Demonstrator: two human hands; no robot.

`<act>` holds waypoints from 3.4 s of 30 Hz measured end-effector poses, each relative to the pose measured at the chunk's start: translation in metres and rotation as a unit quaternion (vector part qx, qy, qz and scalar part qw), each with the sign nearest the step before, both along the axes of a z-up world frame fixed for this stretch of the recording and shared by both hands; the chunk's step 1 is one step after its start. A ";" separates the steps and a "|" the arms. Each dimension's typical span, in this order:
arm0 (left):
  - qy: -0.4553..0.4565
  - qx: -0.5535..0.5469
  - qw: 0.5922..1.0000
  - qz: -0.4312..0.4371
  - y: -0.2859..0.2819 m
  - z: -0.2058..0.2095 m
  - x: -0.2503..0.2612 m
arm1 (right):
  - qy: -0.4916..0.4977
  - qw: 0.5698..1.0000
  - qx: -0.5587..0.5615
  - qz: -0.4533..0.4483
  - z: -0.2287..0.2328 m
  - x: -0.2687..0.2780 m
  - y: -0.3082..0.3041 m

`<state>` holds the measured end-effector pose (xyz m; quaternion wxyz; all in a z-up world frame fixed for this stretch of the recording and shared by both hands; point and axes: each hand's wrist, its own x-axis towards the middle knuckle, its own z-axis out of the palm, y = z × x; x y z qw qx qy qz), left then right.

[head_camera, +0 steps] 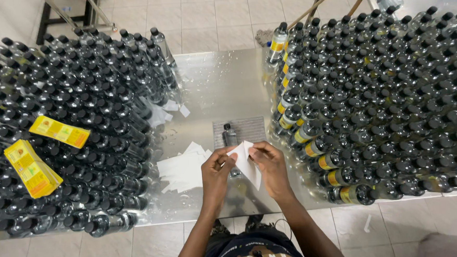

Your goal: The person repeatedly picks up clear plastic bottles from a large pile on a metal table, applies a yellow label to each bottle, and places the labeled bottles into a separate pile. The process involves peeling the label from a backing sheet and smoothing it onto the bottle surface.

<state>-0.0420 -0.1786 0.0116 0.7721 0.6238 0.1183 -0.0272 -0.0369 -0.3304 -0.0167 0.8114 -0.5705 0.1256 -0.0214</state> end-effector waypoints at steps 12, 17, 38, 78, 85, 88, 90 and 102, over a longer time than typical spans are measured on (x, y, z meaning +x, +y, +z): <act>-0.023 0.029 0.988 0.148 0.057 -0.003 0.024 | 0.135 0.948 -0.223 0.184 0.008 -0.042 -0.037; -0.083 0.025 0.995 0.057 0.062 -0.025 0.021 | -0.008 0.966 -0.254 0.046 0.041 -0.015 -0.023; -0.048 -0.150 0.988 0.009 0.050 -0.034 -0.003 | 0.006 0.986 -0.165 0.007 0.000 0.001 0.056; 0.232 -0.328 0.909 -0.112 0.054 -0.131 0.036 | -0.077 0.903 -0.334 0.260 -0.004 0.038 0.004; 0.254 -0.255 0.930 -0.072 0.061 -0.189 0.047 | -0.159 0.815 -0.409 0.378 -0.020 0.031 -0.029; 0.254 -0.239 0.936 -0.045 0.057 -0.167 0.050 | -0.149 0.815 -0.421 0.369 -0.030 0.038 -0.051; 0.250 -0.222 0.942 -0.032 0.052 -0.149 0.049 | -0.075 0.870 -0.370 0.316 -0.037 0.045 -0.066; 0.248 -0.236 0.935 0.088 0.002 -0.197 0.033 | 0.180 0.981 0.063 0.045 -0.170 -0.006 -0.039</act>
